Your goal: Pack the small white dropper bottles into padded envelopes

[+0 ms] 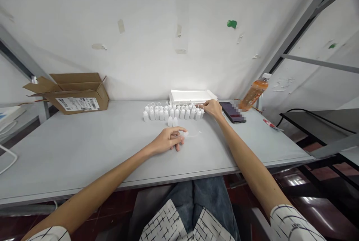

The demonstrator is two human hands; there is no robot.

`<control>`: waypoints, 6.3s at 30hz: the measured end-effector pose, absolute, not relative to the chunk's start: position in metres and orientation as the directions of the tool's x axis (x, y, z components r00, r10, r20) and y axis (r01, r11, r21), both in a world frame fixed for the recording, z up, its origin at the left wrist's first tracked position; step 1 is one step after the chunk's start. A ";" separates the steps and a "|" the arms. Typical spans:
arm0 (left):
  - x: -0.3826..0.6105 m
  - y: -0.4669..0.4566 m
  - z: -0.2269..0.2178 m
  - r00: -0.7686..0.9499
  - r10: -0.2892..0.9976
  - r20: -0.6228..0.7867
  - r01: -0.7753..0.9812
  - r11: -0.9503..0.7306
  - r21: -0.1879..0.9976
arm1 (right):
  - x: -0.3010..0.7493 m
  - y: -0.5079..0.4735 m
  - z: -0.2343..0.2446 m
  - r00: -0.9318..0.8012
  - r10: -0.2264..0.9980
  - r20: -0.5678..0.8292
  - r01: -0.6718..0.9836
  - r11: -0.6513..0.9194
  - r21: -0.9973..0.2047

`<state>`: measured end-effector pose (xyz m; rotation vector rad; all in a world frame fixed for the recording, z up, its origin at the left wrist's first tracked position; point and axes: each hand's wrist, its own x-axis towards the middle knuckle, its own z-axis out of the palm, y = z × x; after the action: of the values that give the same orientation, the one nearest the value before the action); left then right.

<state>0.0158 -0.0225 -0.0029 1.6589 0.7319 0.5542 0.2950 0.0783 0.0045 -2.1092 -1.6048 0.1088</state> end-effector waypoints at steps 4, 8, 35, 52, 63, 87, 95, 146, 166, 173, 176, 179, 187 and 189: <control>0.016 -0.022 -0.003 0.695 0.718 -0.025 0.170 -0.130 0.977 | 0.291 0.082 0.006 0.322 0.919 0.229 0.901 -0.224 -0.371; 0.015 -0.021 -0.004 0.688 0.725 -0.015 0.169 -0.139 0.976 | 0.295 0.082 0.001 0.297 0.913 0.279 0.904 -0.174 -0.391; 0.013 -0.022 -0.006 0.689 0.725 -0.005 0.212 -0.195 0.958 | 0.307 0.067 -0.022 0.015 0.934 0.357 1.000 -0.009 -0.018; 0.011 -0.023 -0.003 0.691 0.722 0.024 0.234 -0.255 0.938 | 0.315 0.061 -0.015 -0.007 0.954 0.298 0.999 0.016 -0.027; 0.011 -0.022 -0.003 0.687 0.727 -0.004 0.227 -0.209 0.951 | 0.304 0.018 -0.024 0.017 0.951 0.309 0.999 -0.031 0.041; 0.008 -0.021 0.001 0.685 0.728 0.017 0.213 -0.222 0.951 | 0.299 0.007 -0.029 -0.114 0.880 0.461 0.965 0.209 -0.161; 0.008 -0.022 0.004 0.664 0.747 0.034 0.208 -0.228 0.951 | 0.307 0.009 -0.024 0.103 0.852 0.514 0.850 0.193 -0.491; 0.015 -0.016 -0.013 0.616 0.782 0.097 0.243 -0.306 0.920 | 0.233 -0.031 0.001 -0.335 0.934 0.120 0.191 0.193 -0.962; 0.017 -0.018 -0.012 0.629 0.772 0.090 0.092 -0.189 0.978 | 0.234 -0.034 0.007 -0.363 0.907 0.214 0.278 0.325 -0.904; 0.018 -0.020 -0.008 0.619 0.780 0.093 0.119 -0.210 0.970 | 0.235 -0.032 0.006 -0.417 0.901 0.123 0.196 0.221 -0.955; 0.018 -0.019 -0.009 0.599 0.791 0.126 0.163 -0.275 0.947 | 0.232 -0.032 0.006 -0.407 0.906 0.114 0.171 0.198 -0.965; 0.017 -0.018 -0.011 0.591 0.792 0.152 0.188 -0.318 0.929 | 0.231 -0.033 0.006 -0.414 0.904 0.104 0.177 0.192 -0.965; 0.015 -0.017 -0.010 0.579 0.802 0.149 0.237 -0.340 0.910 | 0.230 -0.031 0.003 -0.379 0.923 0.072 0.064 0.104 -0.993; 0.016 -0.018 -0.011 0.565 0.808 0.166 0.260 -0.365 0.894 | 0.229 -0.031 0.003 -0.387 0.920 0.056 0.081 0.095 -0.992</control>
<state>0.0156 -0.0176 -0.0109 1.9006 0.8648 0.7678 0.2293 -0.0311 0.0027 -1.0099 -1.6068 1.3834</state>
